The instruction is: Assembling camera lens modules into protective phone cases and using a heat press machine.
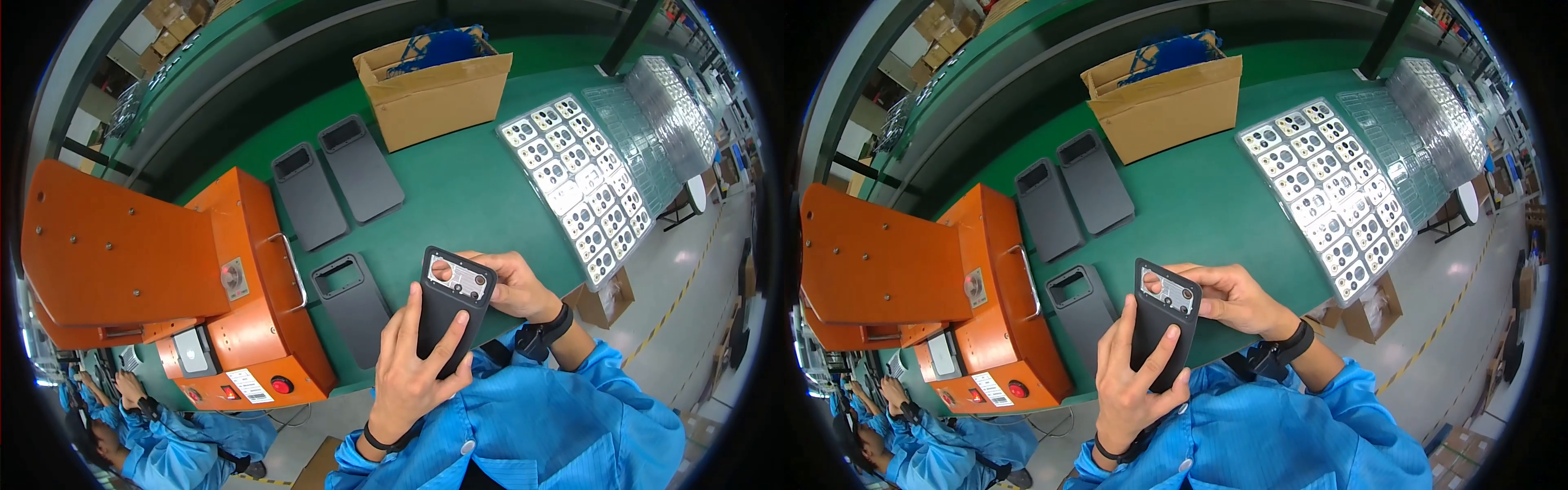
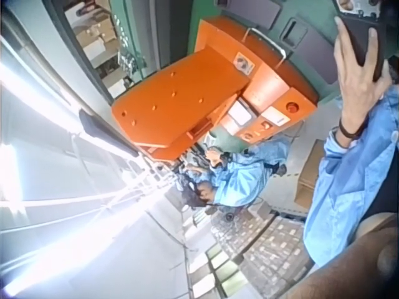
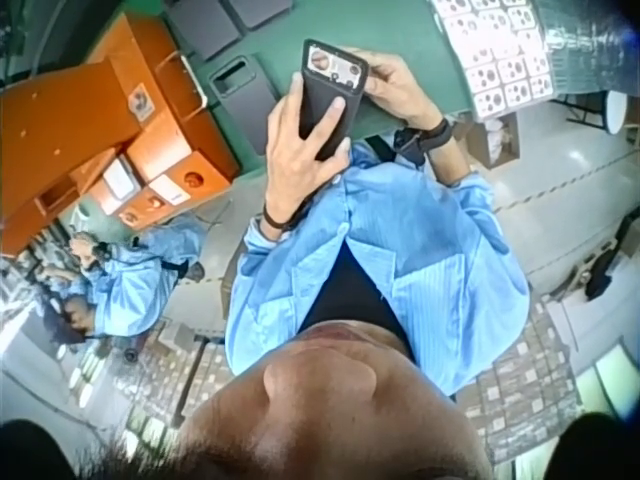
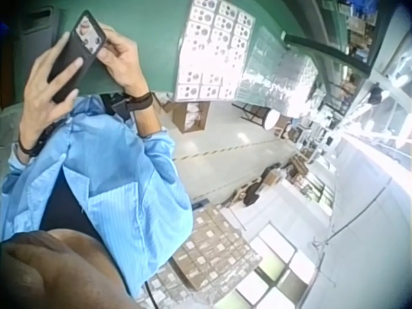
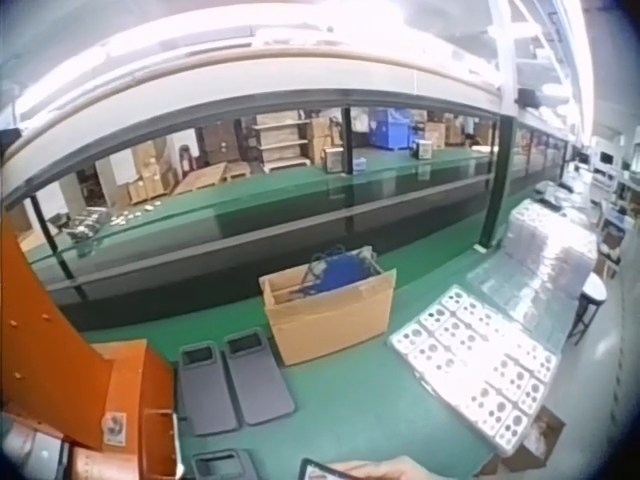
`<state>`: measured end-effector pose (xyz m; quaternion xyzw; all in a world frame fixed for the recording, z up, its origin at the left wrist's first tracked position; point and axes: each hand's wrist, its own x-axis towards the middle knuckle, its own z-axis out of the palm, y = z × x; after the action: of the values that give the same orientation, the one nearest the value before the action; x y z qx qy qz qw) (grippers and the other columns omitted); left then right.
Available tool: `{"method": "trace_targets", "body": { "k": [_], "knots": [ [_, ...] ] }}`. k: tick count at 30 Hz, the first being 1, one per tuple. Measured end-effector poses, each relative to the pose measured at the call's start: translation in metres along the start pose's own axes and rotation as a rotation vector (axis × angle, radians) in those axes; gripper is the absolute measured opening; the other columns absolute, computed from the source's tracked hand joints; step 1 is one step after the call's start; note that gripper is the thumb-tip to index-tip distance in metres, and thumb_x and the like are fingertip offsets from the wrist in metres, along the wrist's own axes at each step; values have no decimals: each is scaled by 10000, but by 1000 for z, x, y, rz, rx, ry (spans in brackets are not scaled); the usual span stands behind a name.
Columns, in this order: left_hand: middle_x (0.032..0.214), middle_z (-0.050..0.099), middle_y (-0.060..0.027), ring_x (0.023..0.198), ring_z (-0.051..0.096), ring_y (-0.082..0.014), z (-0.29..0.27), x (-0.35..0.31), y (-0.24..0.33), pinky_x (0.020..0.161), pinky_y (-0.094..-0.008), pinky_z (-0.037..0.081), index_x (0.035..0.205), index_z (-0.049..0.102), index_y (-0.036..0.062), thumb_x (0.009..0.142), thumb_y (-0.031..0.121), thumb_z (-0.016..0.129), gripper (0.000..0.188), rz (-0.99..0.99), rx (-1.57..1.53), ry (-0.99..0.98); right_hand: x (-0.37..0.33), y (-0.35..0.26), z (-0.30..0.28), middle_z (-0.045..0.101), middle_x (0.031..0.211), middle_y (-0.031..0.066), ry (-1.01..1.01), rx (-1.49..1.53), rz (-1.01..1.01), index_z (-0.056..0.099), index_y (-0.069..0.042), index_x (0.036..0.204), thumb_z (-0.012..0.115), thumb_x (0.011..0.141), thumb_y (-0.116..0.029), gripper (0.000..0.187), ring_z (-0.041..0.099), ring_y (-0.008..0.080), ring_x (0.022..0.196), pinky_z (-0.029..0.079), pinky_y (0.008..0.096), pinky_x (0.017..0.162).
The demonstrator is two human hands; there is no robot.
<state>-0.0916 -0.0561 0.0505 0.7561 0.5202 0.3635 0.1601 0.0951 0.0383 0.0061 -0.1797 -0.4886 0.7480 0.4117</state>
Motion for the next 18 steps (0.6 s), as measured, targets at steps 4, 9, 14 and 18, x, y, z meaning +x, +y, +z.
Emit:
{"method": "trace_targets", "body": {
  "k": [4,9,14,18],
  "knots": [
    [1431,410,-309,1111,548,-417,0,-1,-1,889,-442,503,1257,656,216,583,169,800,691,11,5,-9,-1,5,-7,523,1369,207,-58,35,-26,588,28,1266,680,889,-366,553,462,316,1315,369,444,1096],
    [1429,413,-305,1111,547,-416,-1,-4,0,889,-440,503,1262,653,218,584,169,801,696,2,11,-18,1,2,-5,504,1393,202,-82,80,-31,571,18,1296,673,897,-336,542,453,305,1328,367,434,1103],
    [1421,415,-315,1104,553,-423,0,-3,3,886,-437,498,1253,659,208,582,162,800,687,-21,10,-1,1,2,-3,487,1409,203,-65,34,-20,560,23,1303,660,906,-344,550,469,292,1315,375,427,1097],
    [1412,422,-324,1110,553,-429,2,-3,1,880,-430,497,1239,666,180,602,195,788,650,6,-1,26,0,5,-3,476,1414,203,-69,2,-53,539,26,1314,649,917,-357,563,469,299,1314,375,424,1096]
  ]
}}
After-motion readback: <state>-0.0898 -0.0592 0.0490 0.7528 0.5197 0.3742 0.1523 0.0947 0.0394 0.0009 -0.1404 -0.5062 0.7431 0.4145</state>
